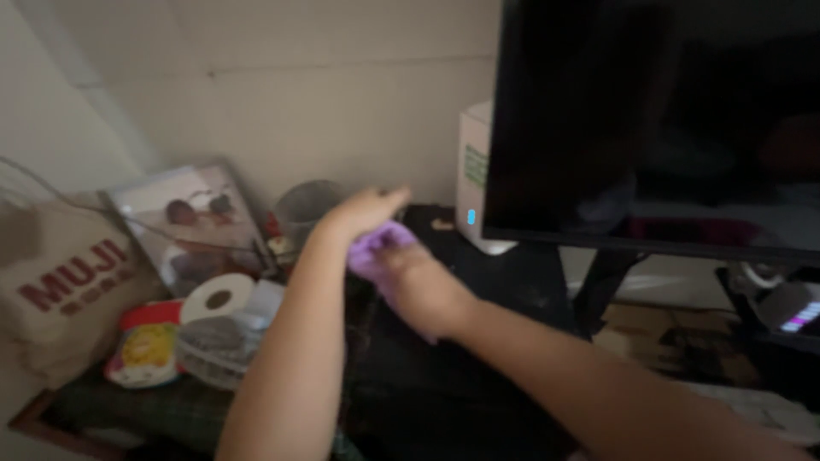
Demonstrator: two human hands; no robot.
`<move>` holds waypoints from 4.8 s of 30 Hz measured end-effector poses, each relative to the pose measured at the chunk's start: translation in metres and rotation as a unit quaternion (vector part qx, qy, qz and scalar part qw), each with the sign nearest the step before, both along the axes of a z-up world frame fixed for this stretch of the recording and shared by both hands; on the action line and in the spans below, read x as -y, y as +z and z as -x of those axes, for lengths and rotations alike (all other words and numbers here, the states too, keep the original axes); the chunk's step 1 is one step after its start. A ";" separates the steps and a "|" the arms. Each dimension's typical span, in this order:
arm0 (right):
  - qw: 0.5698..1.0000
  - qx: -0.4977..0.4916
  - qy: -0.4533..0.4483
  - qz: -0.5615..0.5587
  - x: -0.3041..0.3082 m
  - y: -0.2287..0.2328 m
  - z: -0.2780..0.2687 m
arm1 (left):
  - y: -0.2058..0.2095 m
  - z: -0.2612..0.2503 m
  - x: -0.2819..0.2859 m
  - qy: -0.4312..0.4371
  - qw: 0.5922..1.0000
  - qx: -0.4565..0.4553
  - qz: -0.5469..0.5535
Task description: Cleaning a remote control and a 5G router with a cloth.
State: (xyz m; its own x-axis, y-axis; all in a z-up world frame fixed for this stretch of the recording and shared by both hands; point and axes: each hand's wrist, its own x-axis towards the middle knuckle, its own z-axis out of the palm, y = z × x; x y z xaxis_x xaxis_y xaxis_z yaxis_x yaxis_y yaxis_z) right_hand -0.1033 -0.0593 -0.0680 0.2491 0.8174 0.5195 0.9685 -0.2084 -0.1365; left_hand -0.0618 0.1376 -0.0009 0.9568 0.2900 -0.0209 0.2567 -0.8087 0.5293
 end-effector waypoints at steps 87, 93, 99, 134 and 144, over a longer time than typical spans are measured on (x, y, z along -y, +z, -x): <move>0.979 -0.063 -0.147 -0.129 -0.047 0.057 -0.012 | -0.016 0.071 0.044 -0.033 0.491 0.306 0.815; 0.931 -0.180 -0.182 -0.259 -0.030 0.010 -0.037 | -0.027 0.054 0.019 0.044 0.475 0.392 0.787; 0.523 -0.744 -0.009 -0.417 -0.037 0.003 -0.061 | -0.039 0.034 0.013 -0.022 0.390 0.460 0.797; 0.893 -0.220 -0.170 -0.354 -0.015 0.036 -0.006 | -0.076 0.016 -0.011 0.178 0.497 0.360 0.769; 0.971 0.152 0.021 -0.181 -0.015 0.048 0.002 | -0.080 0.004 -0.017 0.042 0.549 0.337 0.764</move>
